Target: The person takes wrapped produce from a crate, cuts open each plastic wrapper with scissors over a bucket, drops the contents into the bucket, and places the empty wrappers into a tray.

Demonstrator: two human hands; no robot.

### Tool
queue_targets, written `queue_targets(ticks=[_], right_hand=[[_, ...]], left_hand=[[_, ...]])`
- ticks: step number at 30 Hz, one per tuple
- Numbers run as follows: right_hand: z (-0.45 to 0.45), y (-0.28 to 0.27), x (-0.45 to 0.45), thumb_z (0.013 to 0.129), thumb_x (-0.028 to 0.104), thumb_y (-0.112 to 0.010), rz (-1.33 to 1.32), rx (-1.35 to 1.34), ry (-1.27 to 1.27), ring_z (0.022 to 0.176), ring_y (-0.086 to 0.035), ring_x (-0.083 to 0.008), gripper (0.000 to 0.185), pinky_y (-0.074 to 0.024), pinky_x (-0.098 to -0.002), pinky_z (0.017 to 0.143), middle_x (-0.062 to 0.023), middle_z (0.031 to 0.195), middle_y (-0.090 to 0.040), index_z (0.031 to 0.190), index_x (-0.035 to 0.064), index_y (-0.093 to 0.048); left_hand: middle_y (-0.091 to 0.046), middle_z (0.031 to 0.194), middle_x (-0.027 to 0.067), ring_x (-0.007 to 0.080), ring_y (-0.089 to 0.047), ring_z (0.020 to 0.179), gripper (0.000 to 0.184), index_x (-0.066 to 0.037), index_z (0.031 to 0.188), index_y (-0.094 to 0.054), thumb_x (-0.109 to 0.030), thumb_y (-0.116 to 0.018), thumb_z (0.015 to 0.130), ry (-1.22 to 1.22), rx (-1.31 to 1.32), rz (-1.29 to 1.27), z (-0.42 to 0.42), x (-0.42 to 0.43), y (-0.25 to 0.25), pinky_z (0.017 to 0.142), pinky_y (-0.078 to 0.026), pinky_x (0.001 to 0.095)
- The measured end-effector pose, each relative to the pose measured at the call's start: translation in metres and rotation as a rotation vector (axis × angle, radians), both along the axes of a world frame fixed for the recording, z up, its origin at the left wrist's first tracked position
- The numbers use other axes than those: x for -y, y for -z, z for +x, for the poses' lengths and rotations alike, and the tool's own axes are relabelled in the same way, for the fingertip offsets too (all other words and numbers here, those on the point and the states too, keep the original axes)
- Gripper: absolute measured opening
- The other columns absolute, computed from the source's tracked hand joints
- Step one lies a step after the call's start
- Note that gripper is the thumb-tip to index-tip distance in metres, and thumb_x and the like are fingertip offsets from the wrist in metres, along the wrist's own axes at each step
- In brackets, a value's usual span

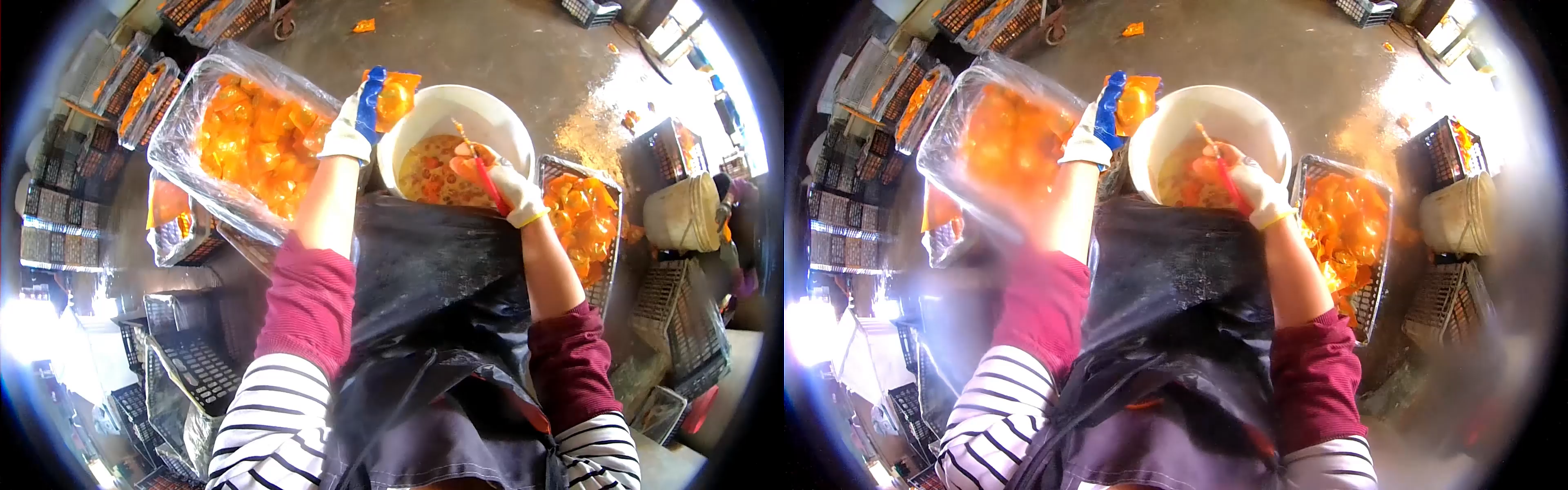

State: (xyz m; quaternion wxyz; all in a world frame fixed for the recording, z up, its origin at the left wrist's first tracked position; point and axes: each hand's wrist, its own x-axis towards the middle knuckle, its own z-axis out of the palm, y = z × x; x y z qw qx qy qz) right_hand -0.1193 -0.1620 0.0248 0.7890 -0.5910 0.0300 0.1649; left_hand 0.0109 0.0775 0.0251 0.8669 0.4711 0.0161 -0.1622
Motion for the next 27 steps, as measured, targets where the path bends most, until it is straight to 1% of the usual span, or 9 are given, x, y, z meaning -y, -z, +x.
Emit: queue_targets(ticks=[2,6,9,10,13,16,18,24,27], right_hand=[[-0.002,0.001,-0.002,0.080,0.010,-0.071,0.012,0.007,-0.054,0.092,-0.057,-0.0124,0.033,-0.0453,-0.0243,0.083,-0.0039,0.098,-0.061,0.111,0.0047,-0.058],[-0.010,-0.010,-0.006,0.080,0.018,-0.072,0.132,0.093,-0.065,0.092,-0.057,-0.0133,0.035,-0.0426,-0.0259,0.086,-0.0030,0.095,-0.062,0.110,0.0044,-0.060],[-0.007,-0.007,0.006,0.081,0.022,-0.072,-0.208,0.016,-0.067,0.090,-0.057,-0.0128,0.032,-0.0437,-0.0266,0.082,-0.0029,0.089,-0.063,0.107,0.0043,-0.063],[-0.005,0.001,0.007,0.082,0.024,-0.071,-0.390,0.011,0.013,0.079,-0.058,-0.0120,0.030,-0.0460,-0.0257,0.070,-0.0030,0.085,-0.064,0.104,0.0044,-0.065],[-0.003,0.002,0.011,0.083,0.025,-0.069,-0.494,0.059,0.034,0.067,-0.058,-0.0109,0.029,-0.0450,-0.0251,0.057,-0.0032,0.084,-0.065,0.105,0.0055,-0.064],[-0.005,-0.013,0.013,0.085,0.026,-0.067,-0.200,-0.023,0.153,0.062,-0.058,-0.0104,0.028,-0.0427,-0.0256,0.050,-0.0027,0.082,-0.064,0.105,0.0071,-0.064],[-0.003,-0.019,0.016,0.085,0.021,-0.065,-0.156,-0.100,0.114,0.068,-0.059,-0.0095,0.029,-0.0438,-0.0232,0.057,-0.0056,0.087,-0.065,0.109,0.0049,-0.062],[0.011,0.018,0.014,0.086,0.018,-0.065,-0.280,0.009,0.119,0.077,-0.058,-0.0099,0.030,-0.0450,-0.0219,0.066,-0.0037,0.091,-0.063,0.113,0.0051,-0.059],[0.014,0.023,0.014,0.086,0.016,-0.066,-0.251,0.095,0.139,0.085,-0.056,-0.0095,0.032,-0.0446,-0.0208,0.070,-0.0042,0.097,-0.061,0.115,0.0044,-0.058]], left_hand=[[-0.060,0.118,0.0140,0.0223,-0.061,0.101,0.055,0.000,0.119,-0.055,-0.046,-0.057,0.089,0.156,-0.001,-0.064,-0.003,0.017,-0.007,0.088,-0.050,0.0343],[-0.065,0.102,0.0088,0.0156,-0.059,0.091,0.062,0.001,0.109,-0.061,-0.055,-0.060,0.083,0.109,0.185,0.488,-0.016,0.043,-0.007,0.081,-0.045,0.0268],[-0.065,0.103,0.0092,0.0166,-0.059,0.095,0.063,0.000,0.112,-0.061,-0.055,-0.061,0.082,0.125,0.097,0.337,-0.024,0.053,-0.002,0.084,-0.045,0.0266],[-0.064,0.105,0.0092,0.0173,-0.058,0.097,0.061,-0.002,0.114,-0.060,-0.054,-0.062,0.082,0.106,0.040,0.217,-0.025,0.056,-0.001,0.085,-0.046,0.0273],[-0.062,0.111,0.0090,0.0193,-0.057,0.103,0.057,-0.005,0.118,-0.058,-0.049,-0.065,0.082,0.043,-0.137,-0.139,-0.027,0.061,0.003,0.089,-0.047,0.0294],[-0.061,0.110,0.0110,0.0215,-0.061,0.099,0.049,-0.001,0.123,-0.051,-0.028,-0.067,0.085,0.227,0.022,-0.032,-0.032,0.063,0.002,0.082,-0.054,0.0342],[-0.062,0.108,0.0147,0.0219,-0.064,0.092,0.040,0.004,0.123,-0.050,-0.006,-0.061,0.086,0.207,0.154,0.084,-0.032,0.074,0.007,0.079,-0.056,0.0318],[-0.063,0.106,0.0152,0.0214,-0.063,0.094,0.035,0.006,0.119,-0.053,-0.004,-0.056,0.086,0.051,0.173,0.134,-0.033,0.075,0.016,0.082,-0.053,0.0300],[-0.060,0.110,0.0133,0.0235,-0.063,0.092,0.039,0.002,0.124,-0.050,-0.001,-0.051,0.085,0.002,0.475,0.337,-0.033,0.074,0.025,0.079,-0.055,0.0329]])
